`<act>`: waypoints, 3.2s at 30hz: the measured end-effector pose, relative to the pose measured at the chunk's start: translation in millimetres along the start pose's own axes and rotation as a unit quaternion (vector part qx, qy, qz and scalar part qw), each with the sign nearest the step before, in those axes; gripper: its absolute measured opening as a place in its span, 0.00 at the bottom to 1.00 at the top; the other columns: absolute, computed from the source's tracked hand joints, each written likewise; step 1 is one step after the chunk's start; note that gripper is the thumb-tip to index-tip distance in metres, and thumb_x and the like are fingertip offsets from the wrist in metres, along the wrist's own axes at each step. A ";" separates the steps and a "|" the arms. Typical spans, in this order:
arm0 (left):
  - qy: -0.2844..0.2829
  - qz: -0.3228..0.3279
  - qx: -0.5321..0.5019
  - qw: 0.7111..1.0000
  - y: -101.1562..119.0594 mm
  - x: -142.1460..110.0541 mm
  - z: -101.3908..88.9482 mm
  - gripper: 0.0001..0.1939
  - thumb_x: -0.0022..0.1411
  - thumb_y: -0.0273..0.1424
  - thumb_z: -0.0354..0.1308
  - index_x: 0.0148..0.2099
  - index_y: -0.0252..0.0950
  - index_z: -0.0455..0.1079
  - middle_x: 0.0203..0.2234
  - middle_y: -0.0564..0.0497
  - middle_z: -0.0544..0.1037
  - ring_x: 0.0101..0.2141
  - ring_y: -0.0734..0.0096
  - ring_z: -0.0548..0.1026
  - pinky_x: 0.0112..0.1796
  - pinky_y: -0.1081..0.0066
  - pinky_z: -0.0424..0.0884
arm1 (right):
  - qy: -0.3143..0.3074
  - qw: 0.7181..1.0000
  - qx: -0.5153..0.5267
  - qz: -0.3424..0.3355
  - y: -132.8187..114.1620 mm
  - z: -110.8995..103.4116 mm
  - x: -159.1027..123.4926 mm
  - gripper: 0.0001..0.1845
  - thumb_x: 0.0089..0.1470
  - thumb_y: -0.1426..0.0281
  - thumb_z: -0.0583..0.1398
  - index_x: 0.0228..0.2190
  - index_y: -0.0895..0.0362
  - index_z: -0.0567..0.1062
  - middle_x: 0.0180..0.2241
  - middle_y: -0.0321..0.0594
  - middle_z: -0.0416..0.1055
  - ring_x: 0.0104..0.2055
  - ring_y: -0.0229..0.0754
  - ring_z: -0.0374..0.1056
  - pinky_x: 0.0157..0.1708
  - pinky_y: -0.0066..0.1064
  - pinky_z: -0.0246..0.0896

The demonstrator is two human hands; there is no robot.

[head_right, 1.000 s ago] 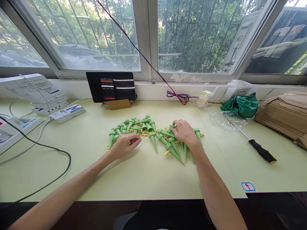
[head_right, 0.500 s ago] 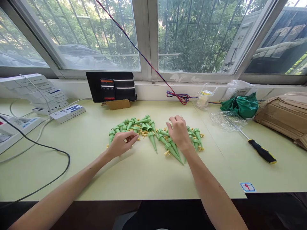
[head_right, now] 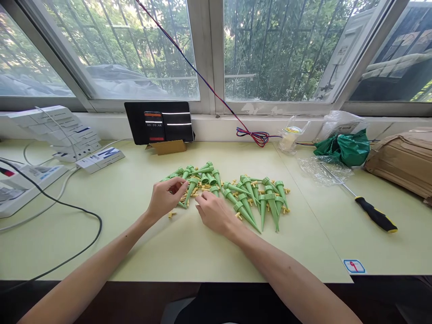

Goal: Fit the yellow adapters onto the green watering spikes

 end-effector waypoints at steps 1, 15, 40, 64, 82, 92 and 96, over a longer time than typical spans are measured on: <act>0.000 0.000 0.000 1.000 0.0 -0.1 0.0 0.11 0.63 0.33 0.56 0.29 0.36 0.70 0.15 0.58 0.66 0.17 0.78 0.61 0.22 0.76 0.61 | 0.006 1.000 0.000 0.004 2.1 -0.9 -0.3 0.08 0.65 0.74 0.53 0.40 0.58 0.72 0.38 0.42 0.69 0.37 0.41 0.67 0.36 0.30 0.61; -0.083 0.055 -0.021 0.995 2.3 -8.1 12.7 0.12 0.66 0.33 0.55 0.30 0.36 0.70 0.14 0.59 0.65 0.17 0.79 0.60 0.23 0.77 0.60 | 0.032 0.982 -0.103 0.157 19.5 -16.4 -3.3 0.19 0.63 0.71 0.56 0.55 0.57 0.65 0.49 0.47 0.65 0.26 0.37 0.68 0.25 0.30 0.60; -0.117 0.032 0.093 0.988 -8.1 -10.7 21.7 0.17 0.69 0.32 0.51 0.58 0.41 0.68 0.55 0.45 0.75 0.30 0.68 0.78 0.40 0.66 0.73 | -0.004 0.976 -0.113 0.188 21.8 -11.5 -0.1 0.16 0.62 0.79 0.51 0.49 0.58 0.68 0.42 0.50 0.68 0.31 0.45 0.72 0.26 0.32 0.59; -0.095 0.021 0.049 0.994 -9.9 -9.2 23.6 0.14 0.68 0.26 0.49 0.54 0.39 0.67 0.49 0.46 0.71 0.29 0.72 0.72 0.37 0.67 0.72 | 0.020 0.990 -0.069 0.122 8.7 -10.6 0.2 0.13 0.66 0.71 0.52 0.48 0.57 0.71 0.42 0.46 0.71 0.34 0.44 0.72 0.30 0.30 0.61; -0.125 -0.009 -0.145 0.982 3.0 -11.3 18.8 0.09 0.67 0.32 0.54 0.49 0.40 0.63 0.45 0.48 0.68 0.36 0.72 0.75 0.31 0.74 0.77 | 0.051 0.985 0.137 0.092 4.5 -2.4 -2.9 0.09 0.64 0.68 0.56 0.42 0.58 0.73 0.37 0.42 0.75 0.32 0.39 0.68 0.33 0.30 0.61; -0.133 -0.036 -0.212 0.968 5.2 -11.4 16.9 0.11 0.66 0.33 0.57 0.50 0.40 0.67 0.45 0.48 0.70 0.36 0.72 0.76 0.35 0.72 0.79 | 0.061 0.968 0.208 0.128 7.3 -2.4 -1.8 0.05 0.61 0.69 0.57 0.32 0.56 0.71 0.24 0.33 0.68 0.23 0.36 0.60 0.25 0.27 0.53; -0.121 -0.028 -0.241 0.963 5.1 -10.1 16.5 0.12 0.66 0.35 0.58 0.51 0.40 0.70 0.46 0.46 0.69 0.33 0.73 0.74 0.33 0.71 0.79 | 0.078 0.955 0.247 0.144 6.8 -3.8 -2.1 0.07 0.58 0.68 0.59 0.29 0.56 0.66 0.22 0.31 0.64 0.22 0.35 0.58 0.23 0.27 0.52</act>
Point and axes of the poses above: each hand's wrist, its own x-axis towards the middle knuckle, its own z-axis out of the palm, y = z × x, the point moved 3 cm from there along x, towards the middle knuckle
